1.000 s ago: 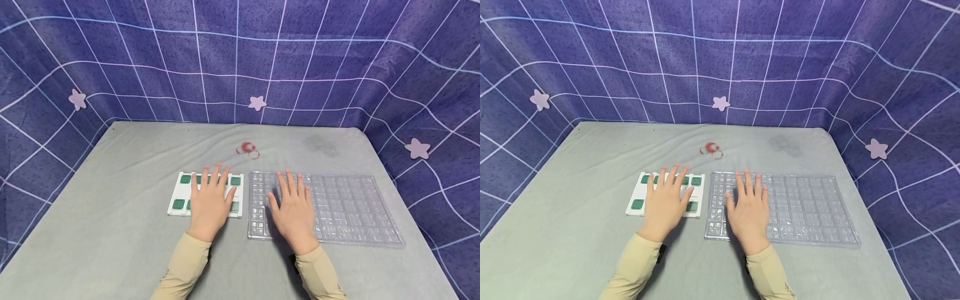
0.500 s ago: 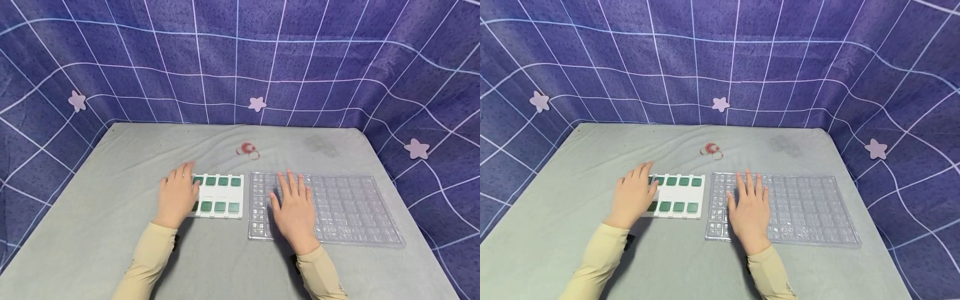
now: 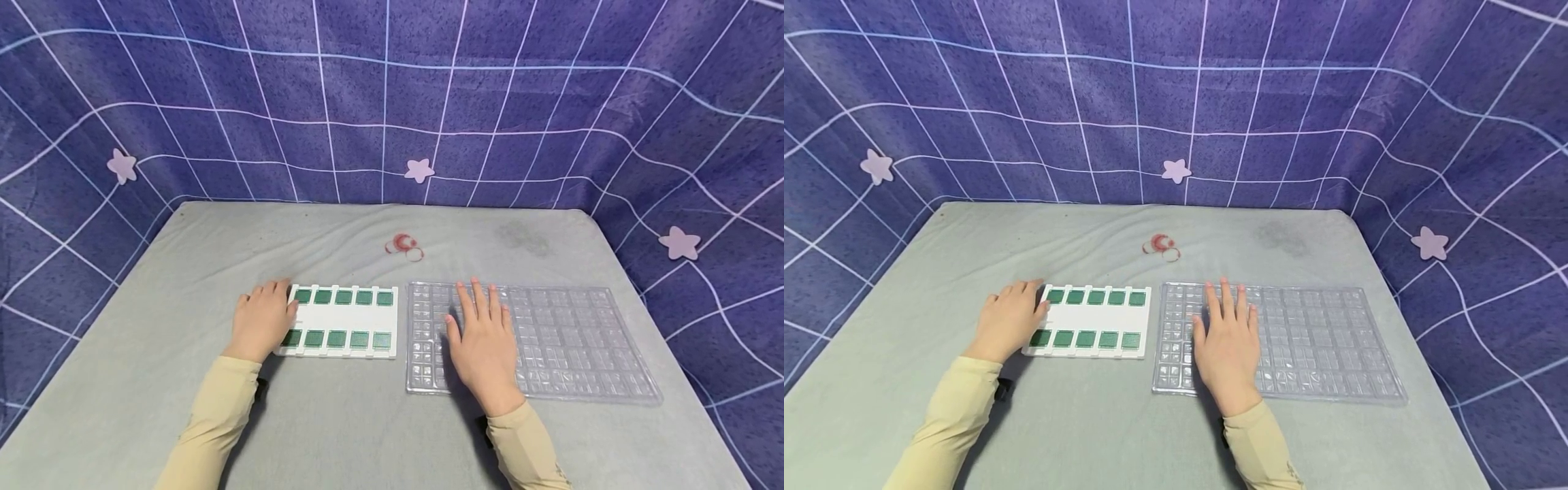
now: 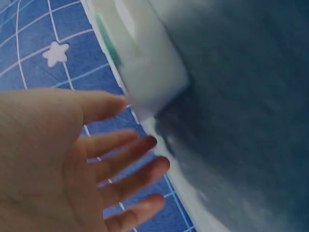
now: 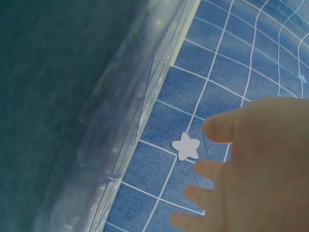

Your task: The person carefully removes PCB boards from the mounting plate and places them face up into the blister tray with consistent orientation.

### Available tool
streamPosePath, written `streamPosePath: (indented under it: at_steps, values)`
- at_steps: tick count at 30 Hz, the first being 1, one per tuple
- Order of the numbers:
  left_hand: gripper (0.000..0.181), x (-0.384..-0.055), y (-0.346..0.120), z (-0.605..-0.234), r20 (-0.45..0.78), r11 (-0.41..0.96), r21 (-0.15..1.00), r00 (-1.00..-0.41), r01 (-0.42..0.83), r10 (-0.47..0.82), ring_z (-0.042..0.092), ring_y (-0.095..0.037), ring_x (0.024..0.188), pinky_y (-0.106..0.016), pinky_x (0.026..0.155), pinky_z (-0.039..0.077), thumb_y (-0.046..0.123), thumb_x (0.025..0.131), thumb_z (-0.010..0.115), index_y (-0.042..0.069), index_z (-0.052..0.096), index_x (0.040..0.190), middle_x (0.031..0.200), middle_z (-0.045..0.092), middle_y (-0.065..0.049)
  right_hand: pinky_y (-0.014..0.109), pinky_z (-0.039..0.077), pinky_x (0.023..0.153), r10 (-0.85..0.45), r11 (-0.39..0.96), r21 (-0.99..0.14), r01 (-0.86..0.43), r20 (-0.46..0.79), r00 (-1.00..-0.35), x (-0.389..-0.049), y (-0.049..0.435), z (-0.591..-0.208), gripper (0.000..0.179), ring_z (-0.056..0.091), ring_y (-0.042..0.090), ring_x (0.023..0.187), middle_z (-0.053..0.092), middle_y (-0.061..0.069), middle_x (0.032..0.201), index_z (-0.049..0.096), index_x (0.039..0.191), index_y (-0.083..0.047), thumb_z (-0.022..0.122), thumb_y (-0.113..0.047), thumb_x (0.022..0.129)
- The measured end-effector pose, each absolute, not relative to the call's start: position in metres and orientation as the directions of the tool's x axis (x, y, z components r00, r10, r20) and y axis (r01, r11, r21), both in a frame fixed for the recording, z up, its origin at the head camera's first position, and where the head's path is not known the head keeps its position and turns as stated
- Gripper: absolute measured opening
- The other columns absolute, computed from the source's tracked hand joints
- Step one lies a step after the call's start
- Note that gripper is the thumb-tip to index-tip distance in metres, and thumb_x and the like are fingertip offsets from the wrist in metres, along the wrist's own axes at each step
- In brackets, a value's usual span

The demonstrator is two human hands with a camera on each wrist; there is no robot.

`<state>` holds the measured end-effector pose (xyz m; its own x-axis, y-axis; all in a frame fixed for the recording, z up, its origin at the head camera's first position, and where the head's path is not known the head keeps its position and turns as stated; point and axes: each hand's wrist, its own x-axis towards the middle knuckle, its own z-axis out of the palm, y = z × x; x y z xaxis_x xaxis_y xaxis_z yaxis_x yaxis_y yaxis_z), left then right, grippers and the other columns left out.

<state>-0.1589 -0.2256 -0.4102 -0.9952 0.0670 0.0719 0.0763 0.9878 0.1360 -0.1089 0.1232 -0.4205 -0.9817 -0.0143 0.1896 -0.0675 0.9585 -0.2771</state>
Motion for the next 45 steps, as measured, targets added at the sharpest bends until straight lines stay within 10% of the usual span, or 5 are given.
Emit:
streamPosePath:
  at_steps: [22,45]
  values:
    - [0.046,-0.163,-0.232,-0.411,0.061,0.981,0.142,-0.990,0.132,0.124,0.058,-0.046,0.121,-0.059,0.095,0.042,0.015,0.101,0.049,-0.008,0.054,0.141,0.134,0.062,-0.028,0.053,0.047,0.106,-0.255,0.897,-0.252,-0.364,0.379,-0.890,-0.130,0.129,-0.406,0.048,0.058,0.036,0.130,0.061,0.013,0.141,0.057,0.141,-0.008,0.068,-0.023,0.097]
    - [0.047,-0.162,-0.232,-0.414,0.046,0.975,0.178,-0.991,0.129,0.123,0.056,-0.043,0.126,-0.056,0.093,0.040,0.015,0.100,0.049,-0.006,0.054,0.141,0.136,0.061,-0.026,0.038,0.059,0.077,-0.467,0.802,-0.316,-0.507,0.197,-0.862,-0.197,0.079,-0.407,0.038,0.072,0.020,0.092,0.073,0.001,0.106,0.073,0.118,-0.013,0.081,-0.032,0.086]
